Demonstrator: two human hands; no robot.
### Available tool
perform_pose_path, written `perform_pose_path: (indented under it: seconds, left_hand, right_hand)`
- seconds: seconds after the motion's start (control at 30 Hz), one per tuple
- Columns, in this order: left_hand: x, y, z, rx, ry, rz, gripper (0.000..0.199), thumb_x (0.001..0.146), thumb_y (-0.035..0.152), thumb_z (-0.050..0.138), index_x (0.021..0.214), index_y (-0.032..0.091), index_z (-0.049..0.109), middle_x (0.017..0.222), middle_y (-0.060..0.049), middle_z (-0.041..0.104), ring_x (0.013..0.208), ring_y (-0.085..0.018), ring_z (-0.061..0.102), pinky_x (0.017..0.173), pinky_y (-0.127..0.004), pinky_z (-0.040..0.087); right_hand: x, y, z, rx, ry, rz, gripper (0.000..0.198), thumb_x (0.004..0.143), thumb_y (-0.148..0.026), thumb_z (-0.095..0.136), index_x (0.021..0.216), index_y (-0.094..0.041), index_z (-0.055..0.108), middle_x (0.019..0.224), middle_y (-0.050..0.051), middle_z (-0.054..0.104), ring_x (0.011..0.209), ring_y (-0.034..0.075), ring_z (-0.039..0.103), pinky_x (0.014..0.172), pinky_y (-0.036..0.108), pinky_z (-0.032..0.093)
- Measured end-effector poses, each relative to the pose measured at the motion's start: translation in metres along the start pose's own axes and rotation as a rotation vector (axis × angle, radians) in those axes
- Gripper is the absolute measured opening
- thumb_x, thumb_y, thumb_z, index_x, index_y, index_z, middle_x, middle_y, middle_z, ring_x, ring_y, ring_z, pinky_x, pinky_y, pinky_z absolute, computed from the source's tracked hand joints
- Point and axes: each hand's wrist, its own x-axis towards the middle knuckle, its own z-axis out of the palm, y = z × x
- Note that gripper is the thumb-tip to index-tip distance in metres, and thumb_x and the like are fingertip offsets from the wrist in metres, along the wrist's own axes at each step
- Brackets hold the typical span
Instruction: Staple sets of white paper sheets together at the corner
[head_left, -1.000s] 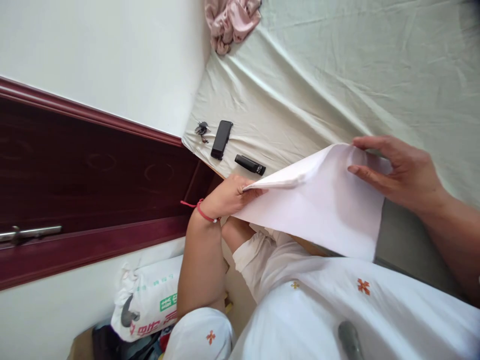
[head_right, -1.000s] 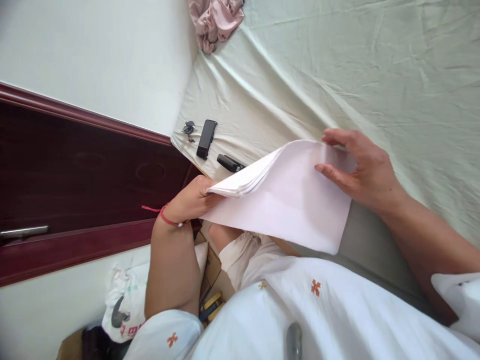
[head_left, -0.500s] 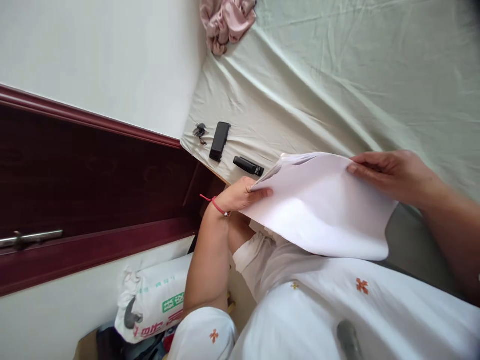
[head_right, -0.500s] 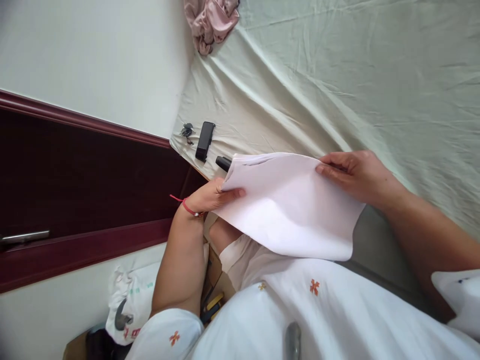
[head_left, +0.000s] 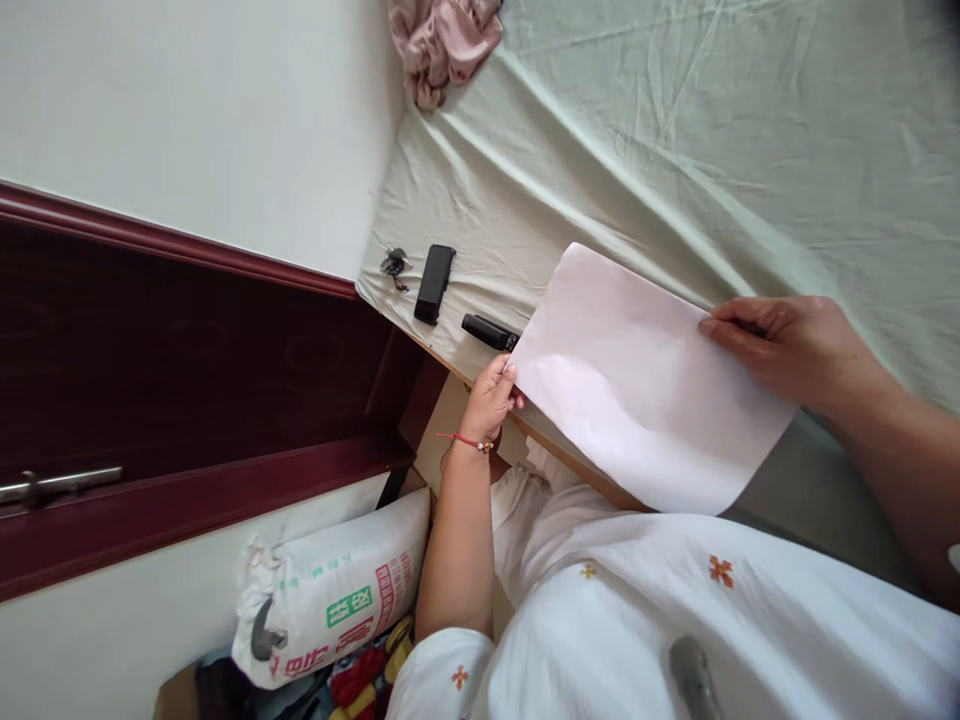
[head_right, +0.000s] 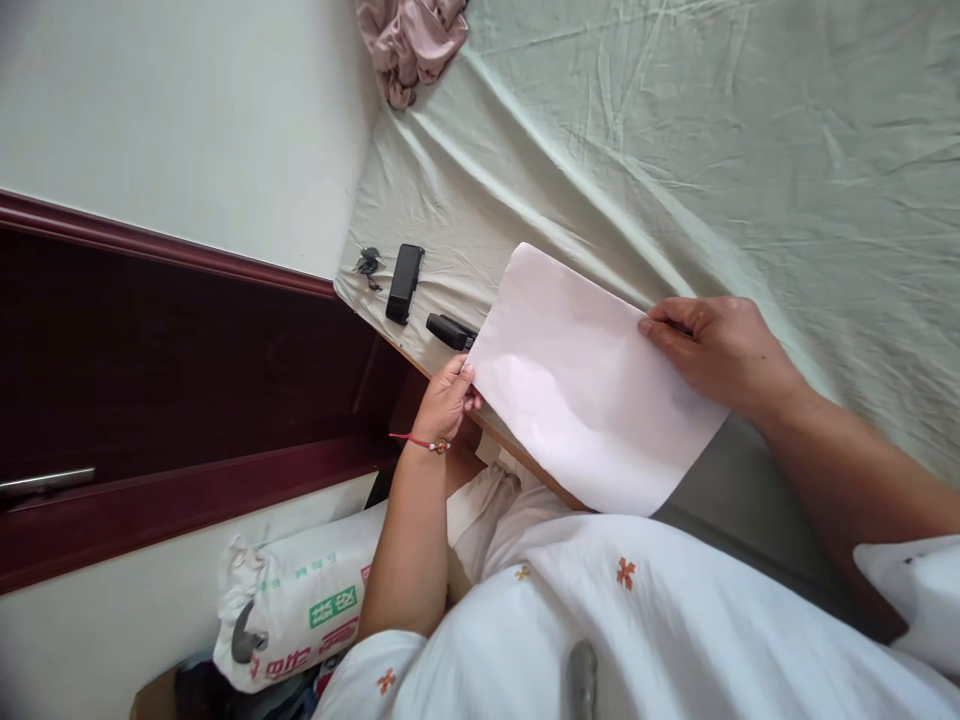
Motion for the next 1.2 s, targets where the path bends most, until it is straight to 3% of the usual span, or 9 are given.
perform_pose_path:
  seconds: [0.23,0.53,0.73,0.9,1.07,1.2]
  left_hand:
    - [0.008,-0.011,0.018,-0.063,0.208,0.040,0.042,0.083,0.056,0.074,0.081,0.017,0.060,0.060,0.007,0.050,0.039,-0.003,0.040,0.036,-0.017,0.030]
    - [0.024,0.005,0.030,-0.098,0.320,-0.097,0.030,0.092,0.028,0.065,0.067,0.014,0.056,0.055,0.006,0.050,0.035,-0.001,0.037,0.034,-0.016,0.025]
    - [0.034,0.014,0.033,-0.055,0.385,-0.145,0.038,0.089,0.033,0.070,0.060,0.014,0.055,0.048,0.004,0.050,0.033,-0.002,0.035,0.034,-0.017,0.022]
    - [0.035,0.014,0.034,-0.057,0.377,-0.169,0.035,0.090,0.036,0.068,0.066,0.013,0.060,0.050,0.000,0.057,0.035,-0.003,0.039,0.035,-0.017,0.022]
    - [0.034,0.002,0.027,0.002,0.423,-0.093,0.027,0.088,0.035,0.067,0.072,0.015,0.060,0.056,0.000,0.060,0.040,-0.005,0.042,0.039,-0.018,0.023]
    - [0.036,-0.008,0.016,0.162,0.639,0.104,0.006,0.081,0.019,0.064,0.079,0.019,0.058,0.068,0.002,0.063,0.058,-0.009,0.056,0.058,-0.019,0.043]
  right_hand:
    - [-0.001,-0.006,-0.002,-0.028,0.017,0.069,0.028,0.082,-0.043,0.056,0.085,-0.024,0.076,0.066,0.001,0.068,0.060,0.016,0.056,0.065,0.032,0.041]
    - [0.000,-0.005,0.000,-0.064,0.019,0.136,0.029,0.083,-0.043,0.056,0.091,-0.026,0.078,0.073,0.002,0.072,0.065,0.019,0.060,0.066,0.033,0.042]
    - [0.000,-0.006,-0.001,-0.062,0.045,0.141,0.030,0.083,-0.044,0.055,0.089,-0.025,0.078,0.072,0.002,0.072,0.066,0.019,0.061,0.067,0.033,0.042]
    - [-0.001,-0.005,-0.001,-0.034,0.078,0.113,0.029,0.083,-0.043,0.054,0.085,-0.025,0.077,0.068,0.001,0.070,0.062,0.018,0.059,0.065,0.033,0.041]
    - [0.000,-0.003,0.000,-0.026,0.075,0.095,0.031,0.082,-0.044,0.054,0.085,-0.023,0.076,0.068,0.002,0.070,0.062,0.018,0.059,0.064,0.032,0.041]
    - [0.001,-0.004,-0.001,-0.033,0.081,0.072,0.031,0.082,-0.044,0.054,0.086,-0.023,0.076,0.070,0.002,0.071,0.063,0.019,0.060,0.064,0.033,0.041]
